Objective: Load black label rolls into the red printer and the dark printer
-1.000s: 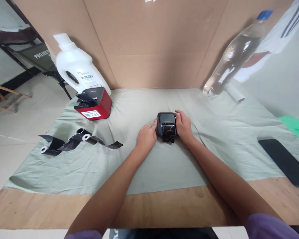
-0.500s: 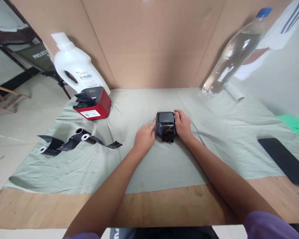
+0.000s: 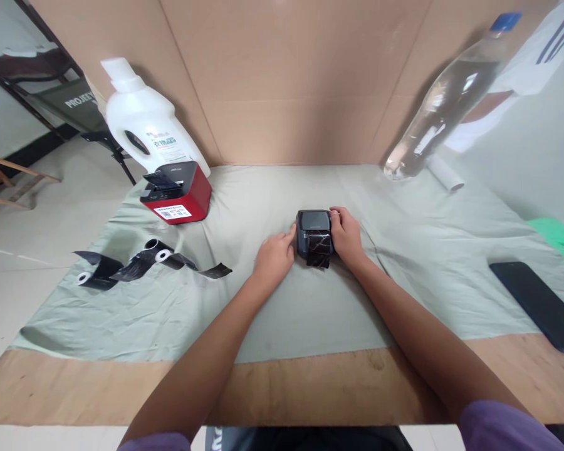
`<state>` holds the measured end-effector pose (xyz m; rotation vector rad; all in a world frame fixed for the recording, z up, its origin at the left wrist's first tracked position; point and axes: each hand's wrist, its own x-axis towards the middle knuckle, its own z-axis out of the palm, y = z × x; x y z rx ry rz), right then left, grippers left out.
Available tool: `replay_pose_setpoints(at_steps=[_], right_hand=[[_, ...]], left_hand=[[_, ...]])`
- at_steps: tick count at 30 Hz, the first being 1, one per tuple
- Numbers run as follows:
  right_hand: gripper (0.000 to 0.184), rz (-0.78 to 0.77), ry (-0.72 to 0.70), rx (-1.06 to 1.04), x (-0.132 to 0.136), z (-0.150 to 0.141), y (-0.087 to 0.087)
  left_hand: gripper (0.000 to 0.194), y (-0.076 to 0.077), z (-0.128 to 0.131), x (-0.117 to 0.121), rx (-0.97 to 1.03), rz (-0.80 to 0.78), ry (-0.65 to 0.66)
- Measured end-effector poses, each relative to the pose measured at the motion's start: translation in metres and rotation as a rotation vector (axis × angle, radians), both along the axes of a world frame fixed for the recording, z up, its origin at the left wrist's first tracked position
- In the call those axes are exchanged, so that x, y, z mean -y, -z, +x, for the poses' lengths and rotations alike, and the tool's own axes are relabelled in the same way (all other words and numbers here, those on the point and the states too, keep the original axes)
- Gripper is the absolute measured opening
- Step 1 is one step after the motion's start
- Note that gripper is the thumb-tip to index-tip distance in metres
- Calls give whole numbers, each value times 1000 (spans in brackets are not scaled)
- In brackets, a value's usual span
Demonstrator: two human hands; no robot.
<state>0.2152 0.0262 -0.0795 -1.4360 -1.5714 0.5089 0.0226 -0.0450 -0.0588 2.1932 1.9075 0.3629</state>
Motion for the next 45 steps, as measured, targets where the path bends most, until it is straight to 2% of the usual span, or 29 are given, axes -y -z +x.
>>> replay_pose_setpoints(at_steps=[11,21,29,37,45], right_hand=[[41,-28,-9,7,3,-1,-3],[35,-23,-44,-22,2,0,-1],[33,-25,-42,-51,1,0,0],[34,-38,-58,-71,1,0,-1],[32,-35,-70,-107,-2,0,4]], left_hand=[[62,-2,0,-1,-146,5,35],[59,1,-8,-5,-108,23,59],[57,2,-6,-3,-109,34,30],[61,-3,-3,-4,-161,26,45],[62,-3,-6,-5,-101,-17,46]])
